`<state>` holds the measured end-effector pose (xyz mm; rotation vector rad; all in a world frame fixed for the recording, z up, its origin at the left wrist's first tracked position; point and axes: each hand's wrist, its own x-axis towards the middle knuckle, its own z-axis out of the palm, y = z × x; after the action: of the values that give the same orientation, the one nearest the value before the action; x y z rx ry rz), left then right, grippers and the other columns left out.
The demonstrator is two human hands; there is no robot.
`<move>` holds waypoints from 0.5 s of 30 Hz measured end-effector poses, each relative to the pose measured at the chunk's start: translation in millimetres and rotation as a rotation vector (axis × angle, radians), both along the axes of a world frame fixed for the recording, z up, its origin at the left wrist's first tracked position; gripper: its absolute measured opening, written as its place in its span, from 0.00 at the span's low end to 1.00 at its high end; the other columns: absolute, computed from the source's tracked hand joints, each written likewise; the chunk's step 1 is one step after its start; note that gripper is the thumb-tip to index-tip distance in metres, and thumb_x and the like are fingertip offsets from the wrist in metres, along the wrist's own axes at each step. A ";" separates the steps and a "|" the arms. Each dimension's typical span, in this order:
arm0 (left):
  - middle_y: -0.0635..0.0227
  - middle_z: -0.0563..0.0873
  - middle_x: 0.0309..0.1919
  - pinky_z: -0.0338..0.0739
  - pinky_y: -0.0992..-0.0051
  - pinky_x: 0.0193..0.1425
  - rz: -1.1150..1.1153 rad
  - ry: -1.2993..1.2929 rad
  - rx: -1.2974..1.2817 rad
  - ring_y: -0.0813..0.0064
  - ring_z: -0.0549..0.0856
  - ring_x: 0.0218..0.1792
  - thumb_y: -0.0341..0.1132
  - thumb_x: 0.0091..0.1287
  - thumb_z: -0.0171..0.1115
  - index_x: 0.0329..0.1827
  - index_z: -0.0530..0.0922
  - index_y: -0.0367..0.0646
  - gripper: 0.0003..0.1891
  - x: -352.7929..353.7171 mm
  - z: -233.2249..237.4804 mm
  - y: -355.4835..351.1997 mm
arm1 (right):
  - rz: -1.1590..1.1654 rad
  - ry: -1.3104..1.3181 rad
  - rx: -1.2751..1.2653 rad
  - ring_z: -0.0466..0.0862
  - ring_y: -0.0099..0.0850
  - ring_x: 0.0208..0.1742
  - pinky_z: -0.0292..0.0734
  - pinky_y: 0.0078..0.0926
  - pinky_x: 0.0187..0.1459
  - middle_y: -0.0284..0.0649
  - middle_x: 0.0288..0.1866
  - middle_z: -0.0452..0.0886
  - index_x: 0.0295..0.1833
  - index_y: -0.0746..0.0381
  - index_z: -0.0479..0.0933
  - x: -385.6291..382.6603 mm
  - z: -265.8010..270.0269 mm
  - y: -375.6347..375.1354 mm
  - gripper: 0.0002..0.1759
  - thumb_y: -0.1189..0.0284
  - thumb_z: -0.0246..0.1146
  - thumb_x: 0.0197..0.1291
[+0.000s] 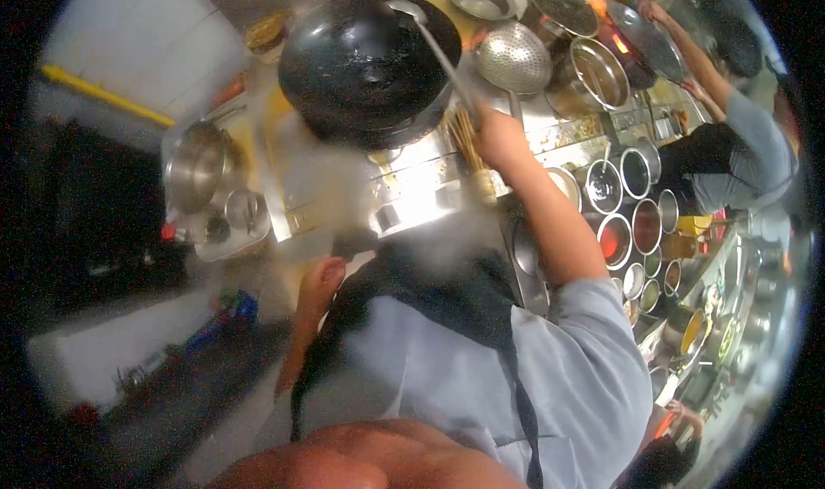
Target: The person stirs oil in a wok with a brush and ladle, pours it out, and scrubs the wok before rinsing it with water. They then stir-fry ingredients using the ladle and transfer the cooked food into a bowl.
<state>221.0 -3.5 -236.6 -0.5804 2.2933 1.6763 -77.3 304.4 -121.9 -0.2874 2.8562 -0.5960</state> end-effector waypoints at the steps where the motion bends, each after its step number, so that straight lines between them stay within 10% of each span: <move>1: 0.57 0.87 0.47 0.79 0.70 0.54 -0.010 0.023 -0.059 0.66 0.87 0.48 0.36 0.66 0.63 0.54 0.79 0.36 0.17 -0.1 -6.5 -0.7 | 0.003 0.028 0.018 0.83 0.56 0.43 0.78 0.49 0.47 0.60 0.40 0.83 0.70 0.56 0.66 -13.4 -16.4 -4.3 0.35 0.73 0.59 0.51; 6: 0.56 0.88 0.43 0.80 0.70 0.51 0.073 -0.001 -0.257 0.65 0.87 0.45 0.38 0.66 0.63 0.52 0.80 0.36 0.16 13.2 -23.9 -5.3 | 0.066 -0.080 -0.254 0.82 0.56 0.47 0.77 0.47 0.49 0.61 0.42 0.83 0.65 0.60 0.71 -48.2 -25.5 -30.7 0.31 0.71 0.61 0.51; 7: 0.56 0.88 0.42 0.80 0.70 0.50 0.147 -0.109 -0.256 0.64 0.87 0.44 0.38 0.67 0.63 0.50 0.81 0.37 0.15 19.5 -30.7 -1.6 | 0.138 -0.138 -0.312 0.83 0.28 0.23 0.79 0.30 0.25 0.43 0.30 0.82 0.68 0.61 0.69 -62.3 -41.9 -24.7 0.30 0.74 0.60 0.57; 8: 0.56 0.88 0.42 0.80 0.70 0.50 0.166 -0.111 -0.262 0.64 0.87 0.44 0.38 0.67 0.63 0.50 0.81 0.37 0.15 31.8 -36.7 3.9 | 0.158 -0.141 -0.318 0.83 0.28 0.23 0.79 0.30 0.25 0.43 0.30 0.82 0.68 0.61 0.69 -64.0 -30.1 -27.9 0.30 0.74 0.60 0.57; 15: 0.57 0.88 0.38 0.80 0.69 0.48 0.172 -0.220 -0.246 0.65 0.87 0.41 0.39 0.67 0.64 0.48 0.81 0.39 0.14 77.4 -76.6 34.3 | -0.158 -1.140 -1.065 0.71 0.20 0.19 0.67 0.19 0.20 0.33 0.23 0.75 0.33 0.59 0.71 -56.8 29.8 -40.5 0.07 0.69 0.59 0.63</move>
<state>298.4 30.9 -313.2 -0.9871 2.3571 1.3258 -134.2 263.9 -92.1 0.1292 1.3052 -1.6022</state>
